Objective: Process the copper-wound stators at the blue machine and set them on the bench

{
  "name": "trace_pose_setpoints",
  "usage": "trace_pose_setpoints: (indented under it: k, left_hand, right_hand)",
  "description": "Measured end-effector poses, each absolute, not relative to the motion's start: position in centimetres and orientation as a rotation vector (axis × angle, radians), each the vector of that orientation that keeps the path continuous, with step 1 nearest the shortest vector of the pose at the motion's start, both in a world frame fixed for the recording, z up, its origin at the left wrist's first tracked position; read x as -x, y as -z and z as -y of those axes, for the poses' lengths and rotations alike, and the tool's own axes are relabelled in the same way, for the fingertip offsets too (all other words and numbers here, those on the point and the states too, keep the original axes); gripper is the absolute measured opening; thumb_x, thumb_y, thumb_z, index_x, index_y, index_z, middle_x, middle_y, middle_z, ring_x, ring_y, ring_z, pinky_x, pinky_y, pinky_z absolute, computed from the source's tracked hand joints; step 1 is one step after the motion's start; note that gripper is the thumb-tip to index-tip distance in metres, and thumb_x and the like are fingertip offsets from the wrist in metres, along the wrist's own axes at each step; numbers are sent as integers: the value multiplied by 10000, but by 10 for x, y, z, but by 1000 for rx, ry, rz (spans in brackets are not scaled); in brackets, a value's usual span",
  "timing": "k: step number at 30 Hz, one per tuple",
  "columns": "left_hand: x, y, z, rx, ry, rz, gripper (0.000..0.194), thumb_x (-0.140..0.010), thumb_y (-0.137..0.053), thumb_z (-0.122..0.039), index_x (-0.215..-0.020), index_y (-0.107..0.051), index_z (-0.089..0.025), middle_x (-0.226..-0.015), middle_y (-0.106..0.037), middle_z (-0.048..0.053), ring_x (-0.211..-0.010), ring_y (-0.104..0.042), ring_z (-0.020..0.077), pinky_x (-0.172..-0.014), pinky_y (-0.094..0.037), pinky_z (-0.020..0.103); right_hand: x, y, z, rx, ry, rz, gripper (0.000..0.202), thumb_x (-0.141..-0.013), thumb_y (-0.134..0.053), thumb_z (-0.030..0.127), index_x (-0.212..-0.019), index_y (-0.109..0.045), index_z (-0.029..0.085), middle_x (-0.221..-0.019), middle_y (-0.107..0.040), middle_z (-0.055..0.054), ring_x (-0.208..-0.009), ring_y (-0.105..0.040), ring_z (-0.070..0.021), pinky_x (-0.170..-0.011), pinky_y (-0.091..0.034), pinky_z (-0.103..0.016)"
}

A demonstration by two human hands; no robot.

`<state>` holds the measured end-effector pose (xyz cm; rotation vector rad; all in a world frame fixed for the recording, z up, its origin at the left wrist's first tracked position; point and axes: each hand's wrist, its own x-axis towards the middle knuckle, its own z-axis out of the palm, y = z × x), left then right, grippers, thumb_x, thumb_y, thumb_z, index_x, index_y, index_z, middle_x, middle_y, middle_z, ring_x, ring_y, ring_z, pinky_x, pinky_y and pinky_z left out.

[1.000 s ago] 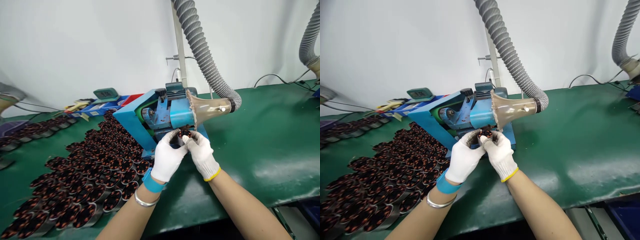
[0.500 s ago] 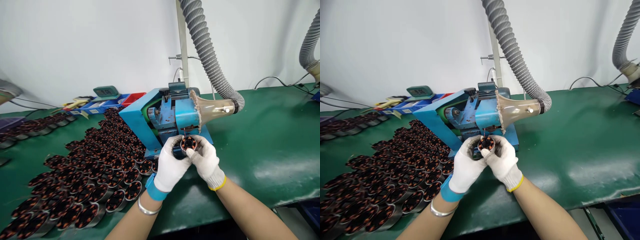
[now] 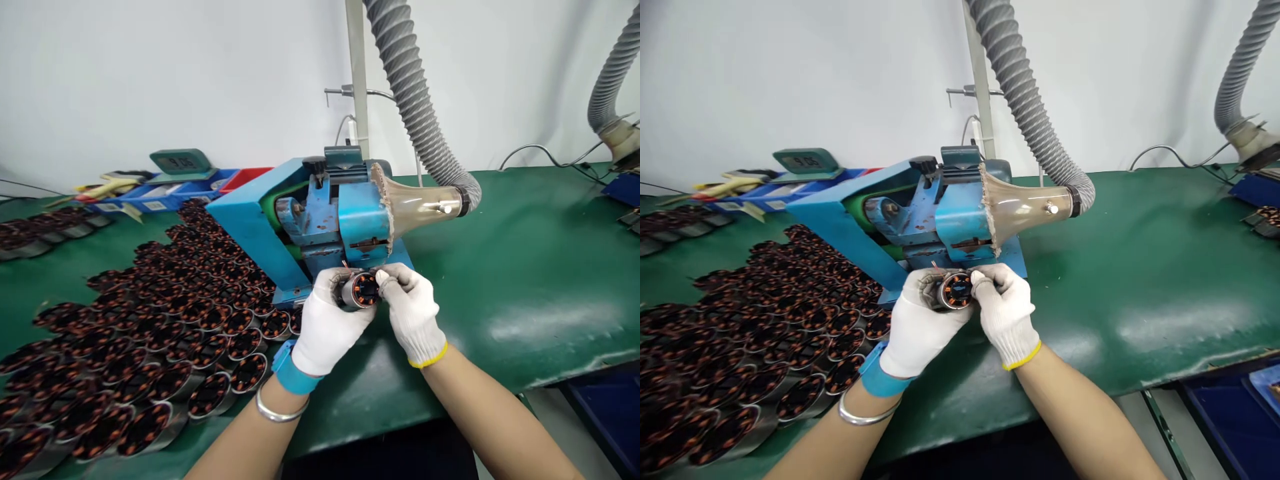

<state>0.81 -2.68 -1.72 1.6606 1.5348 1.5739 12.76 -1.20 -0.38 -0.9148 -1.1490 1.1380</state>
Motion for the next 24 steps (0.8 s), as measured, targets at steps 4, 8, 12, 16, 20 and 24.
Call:
trace_pose_setpoints:
  k: [4, 8, 12, 16, 20, 24]
  left_hand:
    - [-20, 17, 30, -1538, -1683, -1522, 461, -620, -778, -269, -981, -500, -202, -948, -666, 47, -869, -679, 212, -799, -561, 374]
    - [-27, 18, 29, -1485, -1766, -1565, 460, -615, -774, -285, -946, -463, -215, -879, -629, 13, -805, -662, 187, -769, -554, 360]
    - [-22, 19, 25, -1439, -1838, -1698, 475, -627, -752, -264, -991, -454, -203, -914, -591, 23, -829, -636, 183, -839, -521, 374]
    - [-19, 19, 24, -1411, -1761, -1627, 476, -657, -734, -264, -1047, -469, -202, -1005, -600, 49, -921, -634, 190, -884, -510, 372]
    - [-25, 20, 27, -1331, -1662, -1492, 462, -641, -733, -241, -1020, -473, -200, -958, -613, 39, -856, -644, 172, -806, -537, 338]
    - [-28, 24, 26, -1308, -1668, -1390, 413, -640, -716, -196, -974, -473, -213, -906, -611, 12, -819, -637, 154, -786, -544, 318]
  right_hand:
    - [-120, 7, 13, 860, -1321, 742, 185, -756, -631, 383, -763, -618, 198, -647, -545, 12, -618, -519, -141, -635, -482, -296]
    - [-116, 5, 14, 861, -1335, 628, 181, -733, -614, 408, -766, -573, 234, -675, -554, -7, -636, -539, -162, -637, -516, -314]
    - [-123, 0, 7, 707, -1303, 497, 160, -732, -643, 342, -733, -532, 226, -725, -556, 16, -626, -535, -117, -772, -548, -338]
    - [-124, 2, 6, 822, -1400, 644, 204, -749, -672, 381, -810, -585, 208, -769, -615, -2, -691, -600, -141, -774, -550, -342]
    - [-119, 4, 13, 952, -1421, 985, 272, -741, -684, 383, -932, -635, 195, -849, -681, -33, -837, -650, -194, -799, -548, -324]
    - [-117, -1, 17, 1058, -1362, 1096, 414, -655, -726, 337, -1022, -622, 178, -981, -688, -69, -923, -655, -235, -859, -544, -375]
